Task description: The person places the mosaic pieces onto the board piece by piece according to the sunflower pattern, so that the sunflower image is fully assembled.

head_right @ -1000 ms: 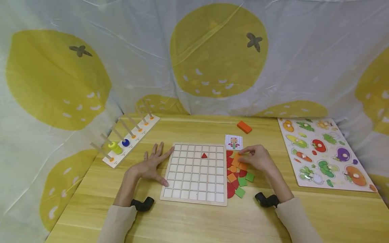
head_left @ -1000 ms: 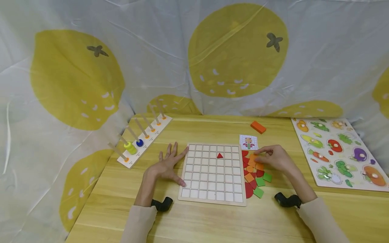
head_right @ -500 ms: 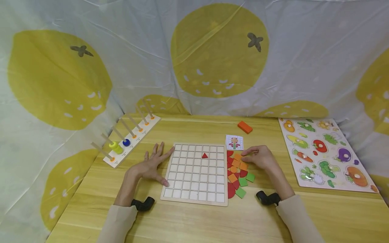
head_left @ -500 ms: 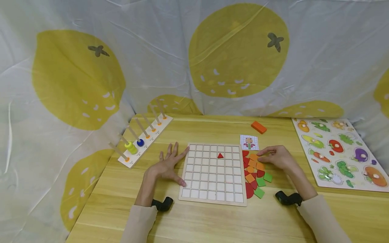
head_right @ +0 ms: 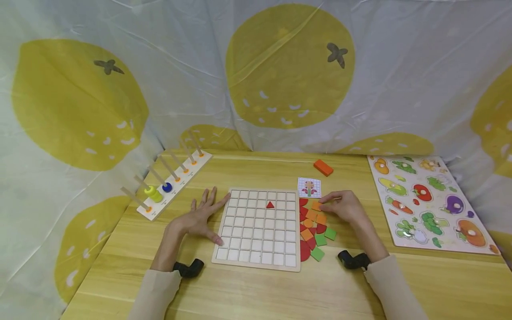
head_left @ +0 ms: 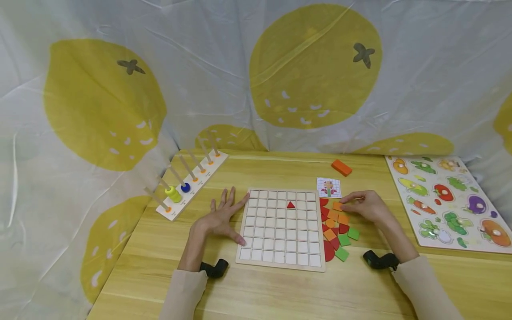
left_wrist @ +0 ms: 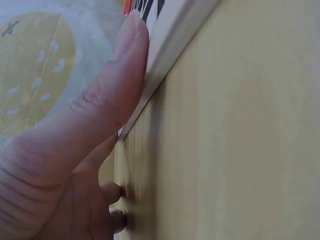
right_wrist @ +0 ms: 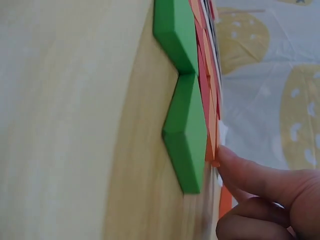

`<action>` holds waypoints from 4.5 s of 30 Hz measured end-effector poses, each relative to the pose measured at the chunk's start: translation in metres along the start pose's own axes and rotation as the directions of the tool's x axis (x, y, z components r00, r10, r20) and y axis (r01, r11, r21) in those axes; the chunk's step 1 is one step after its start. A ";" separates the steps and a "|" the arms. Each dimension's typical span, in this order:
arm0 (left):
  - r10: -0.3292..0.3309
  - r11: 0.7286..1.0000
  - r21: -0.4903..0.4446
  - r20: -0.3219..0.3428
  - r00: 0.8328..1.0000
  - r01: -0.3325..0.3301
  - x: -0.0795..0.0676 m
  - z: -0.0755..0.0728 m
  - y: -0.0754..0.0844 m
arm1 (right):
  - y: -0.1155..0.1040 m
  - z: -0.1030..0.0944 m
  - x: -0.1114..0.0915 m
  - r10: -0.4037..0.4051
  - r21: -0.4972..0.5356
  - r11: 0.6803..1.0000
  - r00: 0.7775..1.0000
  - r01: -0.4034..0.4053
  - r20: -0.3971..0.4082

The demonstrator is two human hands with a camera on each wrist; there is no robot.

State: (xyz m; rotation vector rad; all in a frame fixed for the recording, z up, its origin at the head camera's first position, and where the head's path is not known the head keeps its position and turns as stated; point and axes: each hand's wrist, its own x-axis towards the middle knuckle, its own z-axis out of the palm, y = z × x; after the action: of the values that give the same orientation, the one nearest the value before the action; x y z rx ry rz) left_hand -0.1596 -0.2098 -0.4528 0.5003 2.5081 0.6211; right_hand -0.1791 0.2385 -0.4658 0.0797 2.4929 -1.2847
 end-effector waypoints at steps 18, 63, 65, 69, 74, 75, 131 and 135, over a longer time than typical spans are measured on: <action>0.005 1.000 0.001 -0.003 1.000 -0.005 0.001 0.000 0.001 | 0.000 -0.005 -0.007 -0.071 -0.053 0.996 0.996 0.074 0.046; 0.001 1.000 -0.004 -0.018 1.000 -0.001 -0.002 0.000 0.000 | -0.097 0.107 0.032 -0.176 0.064 0.983 0.976 0.170 0.125; 0.003 1.000 -0.006 -0.021 1.000 -0.003 -0.002 0.000 0.000 | -0.098 0.108 0.033 -0.174 0.062 0.984 0.977 0.167 0.121; 0.009 1.000 -0.013 -0.021 1.000 -0.009 -0.002 0.000 0.001 | -0.099 0.109 0.034 -0.164 0.065 0.985 0.979 0.157 0.120; 0.008 1.000 -0.009 -0.015 1.000 -0.008 -0.001 0.001 0.001 | -0.098 0.106 0.032 -0.167 0.074 0.985 0.977 0.158 0.132; 0.006 1.000 -0.009 -0.014 1.000 -0.006 -0.001 0.001 0.001 | -0.097 0.104 0.031 -0.167 0.076 0.985 0.977 0.158 0.134; 0.011 1.000 -0.006 -0.002 1.000 -0.011 -0.001 0.000 0.000 | -0.021 0.032 -0.015 -0.114 -0.031 0.993 0.987 0.118 0.112; 0.016 1.000 -0.006 -0.001 1.000 -0.016 -0.001 0.000 0.001 | -0.020 0.032 -0.015 -0.099 -0.034 0.994 0.990 0.103 0.103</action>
State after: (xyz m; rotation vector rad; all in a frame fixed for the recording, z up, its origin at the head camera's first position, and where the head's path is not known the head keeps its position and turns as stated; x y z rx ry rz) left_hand -0.1587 -0.2091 -0.4522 0.5179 2.5049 0.6354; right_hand -0.1602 0.2027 -0.4628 -0.1191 2.4621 -1.2451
